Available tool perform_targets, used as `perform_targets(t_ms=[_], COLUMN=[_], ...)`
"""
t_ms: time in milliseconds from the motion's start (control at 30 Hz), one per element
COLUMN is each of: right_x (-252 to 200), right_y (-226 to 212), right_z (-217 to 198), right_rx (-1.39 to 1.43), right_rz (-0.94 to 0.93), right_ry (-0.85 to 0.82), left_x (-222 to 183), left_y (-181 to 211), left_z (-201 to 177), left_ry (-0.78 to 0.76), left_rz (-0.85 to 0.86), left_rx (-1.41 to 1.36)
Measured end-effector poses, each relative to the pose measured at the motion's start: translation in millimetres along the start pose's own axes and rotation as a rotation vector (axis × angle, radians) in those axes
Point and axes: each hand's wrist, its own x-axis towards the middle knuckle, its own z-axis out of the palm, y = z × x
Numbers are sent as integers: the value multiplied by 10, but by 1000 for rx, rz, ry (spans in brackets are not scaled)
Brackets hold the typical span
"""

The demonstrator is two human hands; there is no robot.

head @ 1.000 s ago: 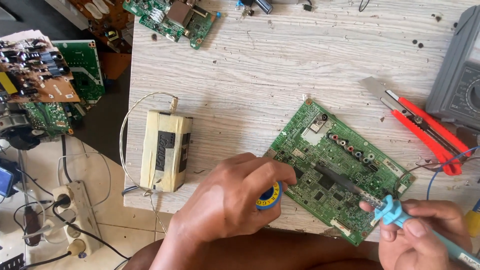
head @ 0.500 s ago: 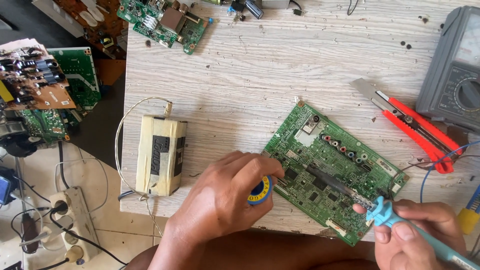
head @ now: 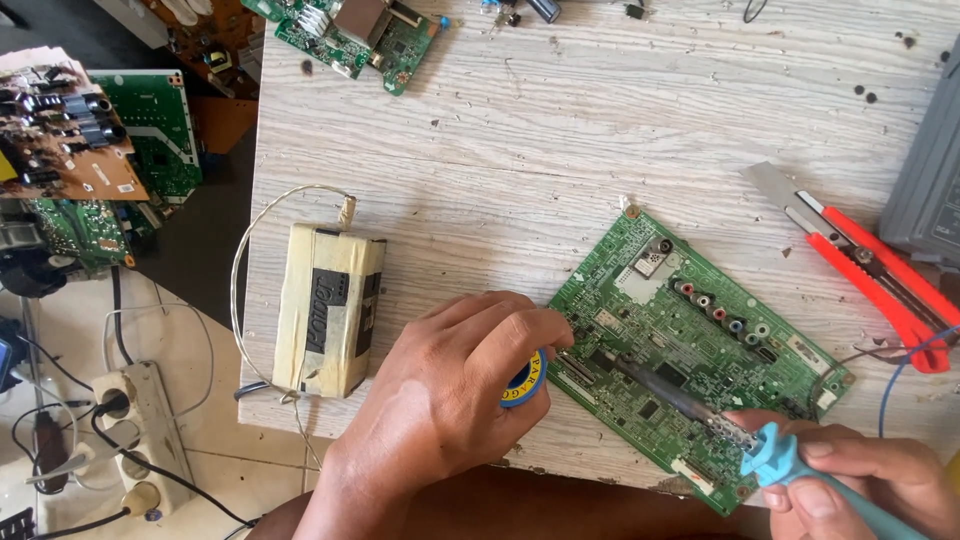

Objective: Soldering and reworking components on a television circuit board using a handheld soldering iron.

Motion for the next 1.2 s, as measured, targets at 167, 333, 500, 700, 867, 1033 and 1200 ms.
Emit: perform_targets(t_ms=[167,333,500,700,867,1033,1200], right_x=[151,82,66,125,125,108,87], right_y=[-77,273,405,11,-22,-11,-3], right_z=[-55,-620,-880,-202,-165,-148,-118], right_rx=[57,258,424,89,-52,-106,-176], right_rz=[203,588,1142,339,297,231,162], right_ry=[-315,-247,8,-374,-335,-322,-295], left_x=[14,7,5,4,4,10,13], left_y=[-7,-27,-39,-38,-26,-28,-24], left_z=[-24,-33,-26,-21,-19,-21,-27], left_ry=[-25,-46,-52,-59,-65,-65,-63], left_rz=[23,44,53,52,36,48,54], left_rx=[16,14,19,29,37,35,24])
